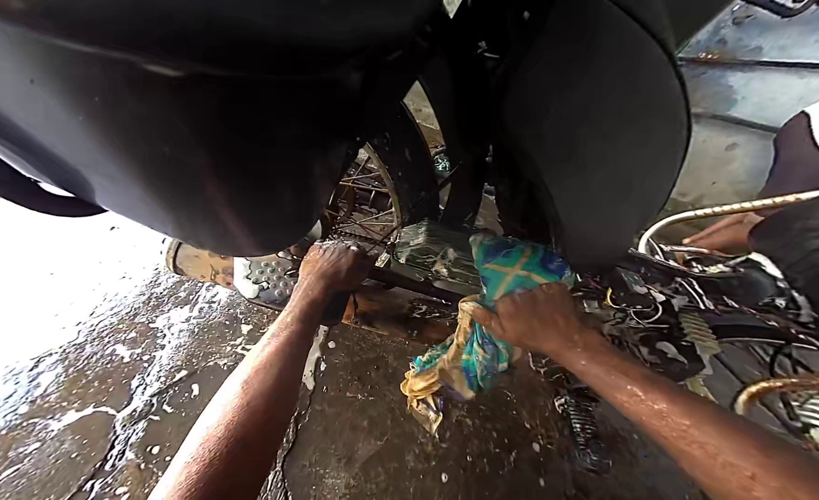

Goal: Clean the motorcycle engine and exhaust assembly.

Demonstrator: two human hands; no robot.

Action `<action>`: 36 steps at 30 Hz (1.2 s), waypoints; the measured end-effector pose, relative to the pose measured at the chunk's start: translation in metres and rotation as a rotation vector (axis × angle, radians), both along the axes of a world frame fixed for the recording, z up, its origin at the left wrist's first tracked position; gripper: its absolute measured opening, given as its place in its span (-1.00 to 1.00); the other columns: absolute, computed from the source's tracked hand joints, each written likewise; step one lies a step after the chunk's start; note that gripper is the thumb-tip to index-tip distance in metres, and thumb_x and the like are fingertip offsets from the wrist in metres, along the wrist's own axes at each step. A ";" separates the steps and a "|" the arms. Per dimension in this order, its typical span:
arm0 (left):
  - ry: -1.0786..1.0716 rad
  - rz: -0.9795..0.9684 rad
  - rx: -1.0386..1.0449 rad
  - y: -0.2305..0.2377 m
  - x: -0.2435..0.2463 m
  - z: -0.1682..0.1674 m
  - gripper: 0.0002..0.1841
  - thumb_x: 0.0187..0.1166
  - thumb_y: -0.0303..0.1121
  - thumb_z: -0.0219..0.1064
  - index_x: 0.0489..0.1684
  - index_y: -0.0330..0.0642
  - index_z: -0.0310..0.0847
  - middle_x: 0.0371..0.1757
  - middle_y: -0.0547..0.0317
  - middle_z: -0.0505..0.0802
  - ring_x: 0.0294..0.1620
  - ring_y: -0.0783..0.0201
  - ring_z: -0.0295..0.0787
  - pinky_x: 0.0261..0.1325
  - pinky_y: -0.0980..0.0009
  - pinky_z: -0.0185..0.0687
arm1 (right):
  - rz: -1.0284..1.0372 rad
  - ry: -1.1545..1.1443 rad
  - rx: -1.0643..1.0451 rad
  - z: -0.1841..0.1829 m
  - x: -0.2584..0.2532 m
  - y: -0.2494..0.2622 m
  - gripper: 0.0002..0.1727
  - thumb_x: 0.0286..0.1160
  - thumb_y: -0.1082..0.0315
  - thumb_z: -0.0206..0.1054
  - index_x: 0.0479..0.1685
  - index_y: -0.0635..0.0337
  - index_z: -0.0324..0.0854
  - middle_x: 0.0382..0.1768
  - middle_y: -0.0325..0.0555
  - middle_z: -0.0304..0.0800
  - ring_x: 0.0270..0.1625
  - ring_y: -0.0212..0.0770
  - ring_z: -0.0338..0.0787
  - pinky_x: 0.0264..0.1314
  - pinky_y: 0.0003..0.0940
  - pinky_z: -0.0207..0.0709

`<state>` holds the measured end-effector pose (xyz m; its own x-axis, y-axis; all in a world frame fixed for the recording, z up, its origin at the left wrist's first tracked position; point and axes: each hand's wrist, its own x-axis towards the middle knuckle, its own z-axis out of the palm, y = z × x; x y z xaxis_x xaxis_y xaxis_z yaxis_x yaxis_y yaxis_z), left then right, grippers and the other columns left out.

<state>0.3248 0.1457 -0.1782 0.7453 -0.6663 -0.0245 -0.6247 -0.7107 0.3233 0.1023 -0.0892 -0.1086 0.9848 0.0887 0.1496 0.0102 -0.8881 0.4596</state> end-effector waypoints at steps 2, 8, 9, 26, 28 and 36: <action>-0.019 0.002 0.006 -0.002 0.000 -0.001 -0.31 0.84 0.22 -0.21 0.02 -0.13 0.77 0.04 -0.16 0.88 0.21 -0.20 0.80 0.31 -0.27 0.52 | 0.028 0.062 0.022 0.007 0.025 0.028 -0.15 0.71 -0.33 -0.13 -0.77 0.19 0.53 -0.75 0.08 0.61 -0.52 0.20 0.80 -0.54 0.11 0.50; 0.021 -0.003 -0.016 0.004 -0.003 0.009 -0.49 0.82 -0.01 0.04 0.18 -0.31 0.69 0.17 -0.32 0.82 0.32 -0.29 0.73 0.35 -0.31 0.49 | -0.008 0.341 0.222 0.001 0.089 0.100 -0.50 0.88 0.04 0.04 -0.02 0.32 0.70 -0.07 0.25 0.81 0.07 0.26 0.85 -0.04 0.21 0.68; 0.033 -0.013 -0.024 0.005 -0.003 0.010 -0.50 0.82 -0.03 0.05 0.17 -0.33 0.69 0.17 -0.34 0.82 0.33 -0.31 0.72 0.36 -0.32 0.48 | 0.006 0.323 0.185 -0.002 0.083 0.092 -0.55 0.87 0.09 0.04 0.01 0.28 0.72 -0.11 0.23 0.83 -0.01 0.27 0.87 -0.15 0.22 0.69; -0.002 -0.011 -0.019 0.005 0.006 -0.009 -0.42 0.85 0.09 -0.06 0.21 -0.23 0.70 0.22 -0.27 0.82 0.37 -0.27 0.71 0.41 -0.32 0.45 | -0.018 0.150 0.027 -0.020 -0.003 0.017 -0.66 0.78 0.12 0.18 -0.04 0.02 0.89 -0.42 0.17 0.86 -0.32 0.32 0.88 -0.41 0.32 0.59; -0.012 0.002 -0.018 0.007 0.005 -0.010 -0.43 0.84 0.10 -0.04 0.16 -0.23 0.71 0.16 -0.28 0.83 0.34 -0.27 0.73 0.39 -0.30 0.47 | 0.087 -0.042 -0.080 -0.025 -0.038 -0.020 -0.84 0.53 0.14 0.42 -0.23 -0.09 0.90 -0.42 0.06 0.89 -0.29 0.19 0.90 -0.35 0.26 0.67; -0.049 0.059 0.005 -0.002 0.003 -0.014 -0.45 0.81 0.08 -0.02 0.14 -0.20 0.72 0.19 -0.22 0.83 0.35 -0.24 0.73 0.38 -0.30 0.49 | -0.041 -0.009 0.239 -0.023 -0.036 -0.021 -0.51 0.53 -0.17 0.35 0.09 0.02 0.83 -0.09 0.04 0.92 0.06 0.03 0.90 0.12 0.15 0.70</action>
<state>0.3280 0.1438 -0.1922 0.7836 -0.6211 0.0094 -0.5966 -0.7483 0.2901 0.0666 -0.1098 -0.1312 0.9853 0.0096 0.1703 -0.0314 -0.9711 0.2367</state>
